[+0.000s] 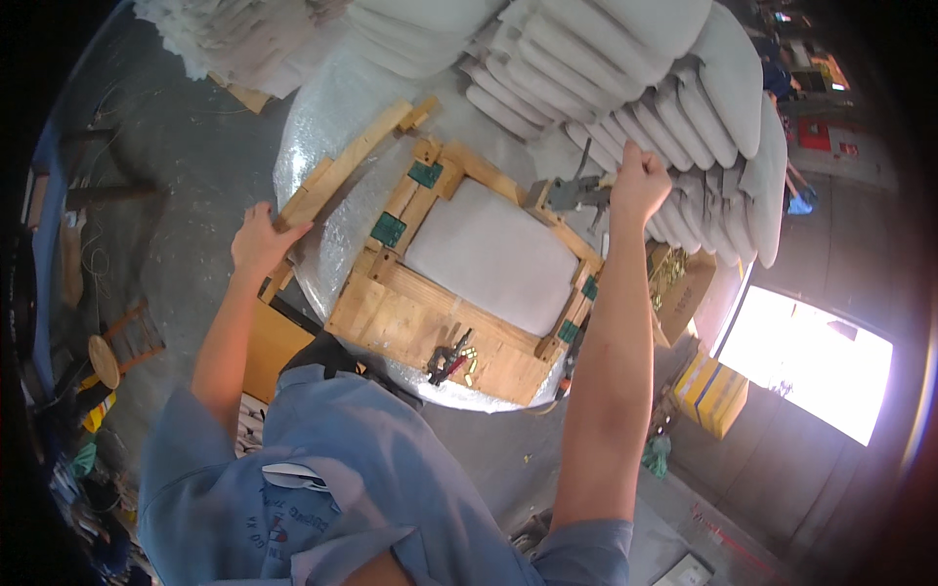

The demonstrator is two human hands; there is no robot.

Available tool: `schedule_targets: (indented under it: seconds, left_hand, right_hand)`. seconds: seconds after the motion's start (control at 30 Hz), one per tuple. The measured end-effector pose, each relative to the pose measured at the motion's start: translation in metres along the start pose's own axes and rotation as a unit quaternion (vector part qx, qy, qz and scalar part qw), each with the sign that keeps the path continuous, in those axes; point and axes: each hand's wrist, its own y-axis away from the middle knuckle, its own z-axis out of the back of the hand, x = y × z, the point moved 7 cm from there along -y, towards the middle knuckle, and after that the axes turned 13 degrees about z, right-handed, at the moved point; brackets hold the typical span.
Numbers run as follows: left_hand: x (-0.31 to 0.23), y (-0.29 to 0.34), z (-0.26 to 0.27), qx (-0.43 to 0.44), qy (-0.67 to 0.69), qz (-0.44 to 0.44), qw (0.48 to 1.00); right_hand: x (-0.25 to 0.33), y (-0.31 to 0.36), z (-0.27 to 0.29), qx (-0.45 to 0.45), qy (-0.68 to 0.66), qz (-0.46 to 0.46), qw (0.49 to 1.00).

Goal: The person places a cushion into a wooden jig, secures it with a clamp, and uses a pneumatic drill to fasten screws into the frame. The person then removes the clamp, takes out the cushion, and repeats the process with another cushion.

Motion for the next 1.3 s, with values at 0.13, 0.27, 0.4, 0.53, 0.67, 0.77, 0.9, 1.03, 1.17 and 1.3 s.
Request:
schedule_targets:
  seconds: [0.13,0.27,0.4,0.53,0.67,0.77,0.9,1.03,1.17,1.3]
  left_hand:
    - [0.040,-0.012,-0.038,0.080,0.054,0.022,0.995]
    - [0.038,-0.038,-0.058,0.031,0.125,0.027,0.991]
    - [0.021,-0.007,-0.017,-0.003,0.110,0.022,0.994]
    - [0.056,0.013,0.008,-0.050,0.189,-0.003,0.981]
    - [0.072,0.005,0.039,-0.073,0.192,-0.094,0.974]
    - [0.007,0.018,0.072,-0.199,0.081,-0.291,0.932]
    - [-0.108,0.046,0.053,-0.150,0.125,-0.417,0.887]
    - [-0.217,0.065,-0.003,-0.167,0.062,-0.558,0.811]
    - [-0.293,0.091,-0.032,-0.121,0.029,-0.621,0.774]
    - [-0.320,0.103,-0.052,-0.146,0.061,-0.653,0.741]
  right_hand:
    - [0.003,-0.002,0.004,0.003,0.037,-0.010,0.999]
    - [-0.002,-0.005,0.000,0.004,0.028,-0.010,1.000]
    - [-0.003,-0.005,0.003,0.006,0.040,-0.013,0.999]
    - [-0.006,-0.005,0.008,0.007,0.057,-0.006,0.998]
    - [-0.017,-0.010,0.004,0.021,0.037,-0.002,0.999]
    - [-0.017,-0.009,0.005,0.013,0.070,-0.008,0.997]
    - [0.002,-0.002,0.003,0.009,0.072,-0.024,0.997]
    - [-0.023,-0.008,0.007,-0.003,0.014,-0.058,0.998]
    - [0.000,0.000,0.000,0.018,0.006,-0.061,0.998]
    - [-0.009,-0.006,0.009,0.013,0.055,-0.004,0.998]
